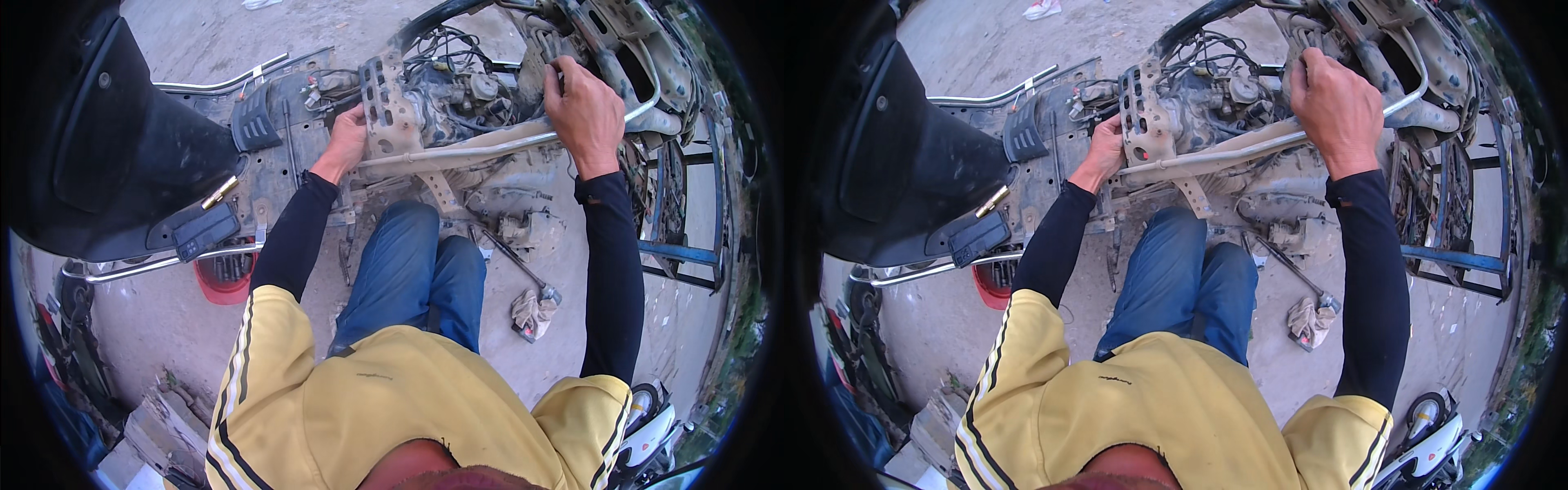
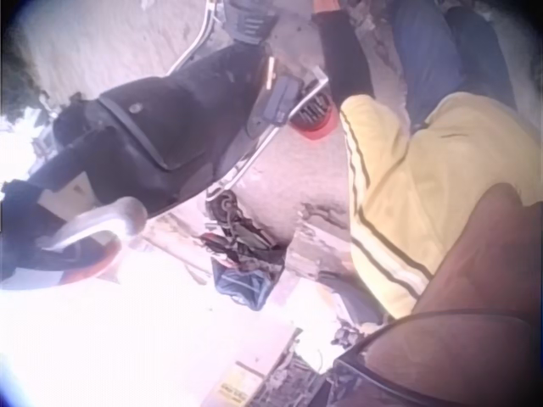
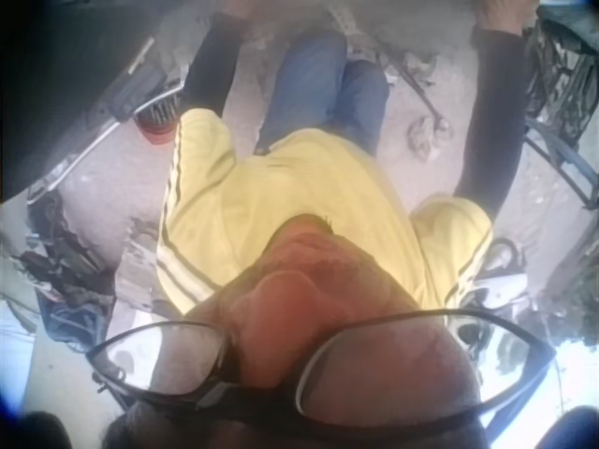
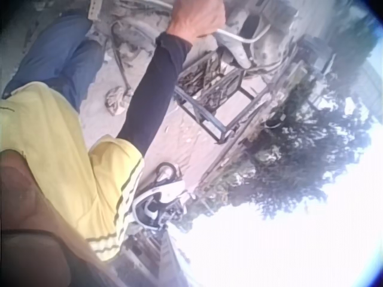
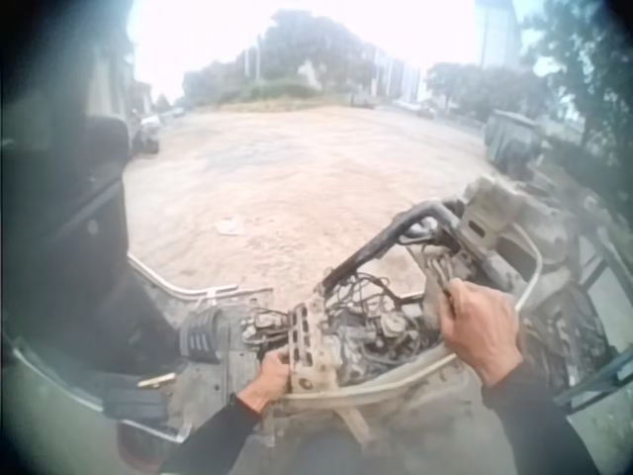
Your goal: The person uses a socket wrench and an impact driver to remove bolts from a scooter frame. They then lift and reposition the frame to access different areas.
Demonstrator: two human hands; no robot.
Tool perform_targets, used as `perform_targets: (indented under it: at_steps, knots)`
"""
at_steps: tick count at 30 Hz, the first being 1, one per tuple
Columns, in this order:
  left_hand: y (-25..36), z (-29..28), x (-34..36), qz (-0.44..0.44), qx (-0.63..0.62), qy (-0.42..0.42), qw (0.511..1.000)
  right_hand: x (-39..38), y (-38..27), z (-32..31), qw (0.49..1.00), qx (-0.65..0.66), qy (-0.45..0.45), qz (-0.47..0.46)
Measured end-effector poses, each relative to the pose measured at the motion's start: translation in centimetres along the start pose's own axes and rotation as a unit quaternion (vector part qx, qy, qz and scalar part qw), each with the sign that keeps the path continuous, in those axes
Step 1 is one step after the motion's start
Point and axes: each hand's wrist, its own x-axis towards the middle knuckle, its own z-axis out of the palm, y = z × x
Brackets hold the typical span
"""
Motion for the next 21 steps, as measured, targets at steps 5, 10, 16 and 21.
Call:
perform_targets:
  at_steps: [5, 10, 16, 21]
  knots:
    - [0.3, 0.4, 0.1, 0.018, 0.032, 0.007, 0.999, 0.1, -0.1, 0.0, 1.000, -0.002, 0.005, -0.001]
    - [0.2, -0.1, 0.1, -0.005, 0.020, -0.002, 1.000, 0.0, 0.0, 0.1, 1.000, -0.005, 0.000, 0.000]
    - [-0.2, -0.2, 0.6, 0.037, 0.064, 0.023, 0.997, 0.1, -0.3, -0.2, 1.000, -0.002, -0.010, 0.007]
    - [0.4, -0.2, 0.3, -0.035, 0.011, -0.014, 0.999, 0.0, -0.1, -0.3, 1.000, -0.004, -0.008, 0.007]
